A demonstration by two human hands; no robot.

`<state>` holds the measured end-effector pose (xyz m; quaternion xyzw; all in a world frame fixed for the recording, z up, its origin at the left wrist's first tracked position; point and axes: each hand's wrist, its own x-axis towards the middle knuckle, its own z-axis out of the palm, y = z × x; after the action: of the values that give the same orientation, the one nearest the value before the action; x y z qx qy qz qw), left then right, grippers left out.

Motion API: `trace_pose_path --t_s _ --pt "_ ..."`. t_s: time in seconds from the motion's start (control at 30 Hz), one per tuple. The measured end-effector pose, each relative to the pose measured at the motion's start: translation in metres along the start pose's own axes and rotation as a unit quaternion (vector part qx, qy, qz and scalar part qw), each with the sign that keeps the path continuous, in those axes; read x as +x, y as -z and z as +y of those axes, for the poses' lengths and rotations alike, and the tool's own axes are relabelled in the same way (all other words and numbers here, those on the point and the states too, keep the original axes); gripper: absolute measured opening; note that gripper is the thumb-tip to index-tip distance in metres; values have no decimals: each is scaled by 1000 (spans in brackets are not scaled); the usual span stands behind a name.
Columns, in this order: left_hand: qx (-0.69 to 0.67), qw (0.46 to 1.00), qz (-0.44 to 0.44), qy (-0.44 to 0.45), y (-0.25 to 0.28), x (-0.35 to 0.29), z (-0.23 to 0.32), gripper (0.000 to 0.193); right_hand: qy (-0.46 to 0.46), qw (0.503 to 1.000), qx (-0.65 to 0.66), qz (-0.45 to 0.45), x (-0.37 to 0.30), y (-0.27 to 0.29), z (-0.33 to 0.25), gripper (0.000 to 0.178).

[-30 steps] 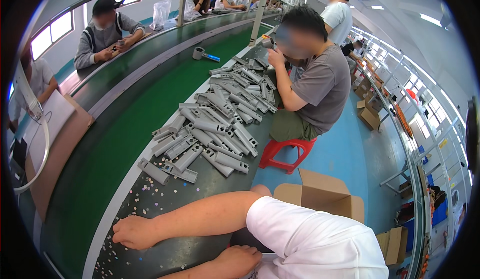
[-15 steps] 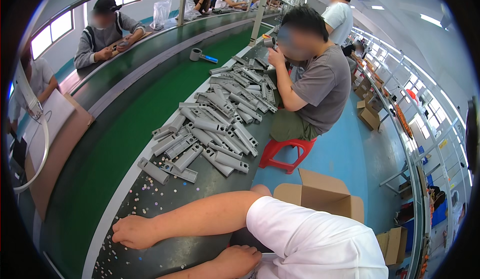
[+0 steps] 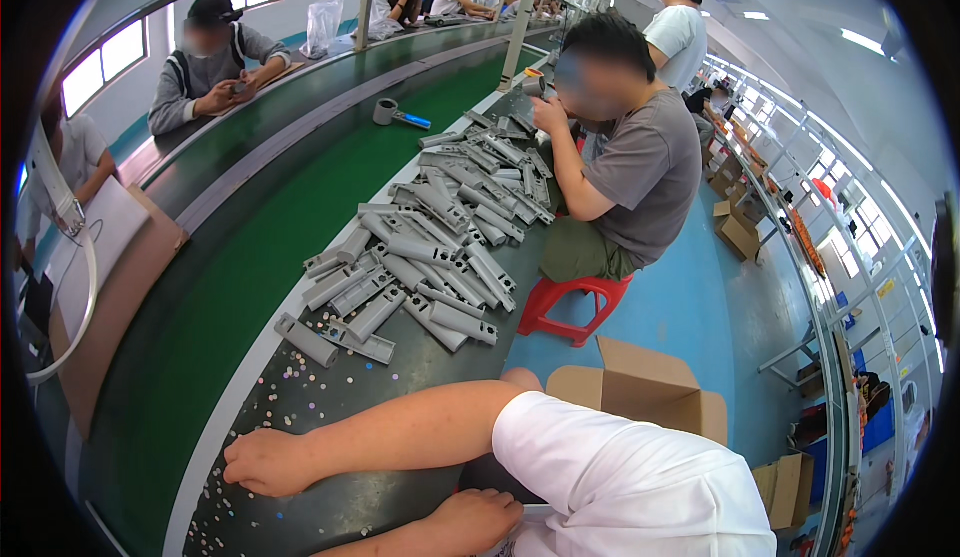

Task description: Assemble mechanical parts and internal circuit boards into a handheld electronic device housing.

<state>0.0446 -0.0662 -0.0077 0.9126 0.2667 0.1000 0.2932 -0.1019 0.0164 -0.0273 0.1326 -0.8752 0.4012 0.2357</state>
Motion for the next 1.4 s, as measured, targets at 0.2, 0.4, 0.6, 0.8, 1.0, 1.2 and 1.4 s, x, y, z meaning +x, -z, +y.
trace_pose_path --t_s 0.2,0.4,0.6,0.8,1.0,1.2,1.4 --pt "3 1000 1 6 1 0 1 20 1 1000 -2 0 0 0 0 11" --pt "-4 1000 15 6 -1 -1 0 19 1 1000 -7 -1 0 -1 1 10" --pt "21 1000 -2 -5 2 0 1 18 8 1000 -10 4 -1 -1 3 10" --pt "21 1000 -3 -6 -3 -1 0 18 4 1000 -5 0 -1 -2 1 11" --pt "6 1000 1 -6 -2 -2 -1 20 -16 999 2 -31 3 4 -5 15" --pt "-150 976 158 -22 9 -5 -8 17 -252 953 147 -79 24 79 -38 19" --pt "-197 913 347 80 32 -9 -20 11 -237 937 -144 214 34 209 51 22"
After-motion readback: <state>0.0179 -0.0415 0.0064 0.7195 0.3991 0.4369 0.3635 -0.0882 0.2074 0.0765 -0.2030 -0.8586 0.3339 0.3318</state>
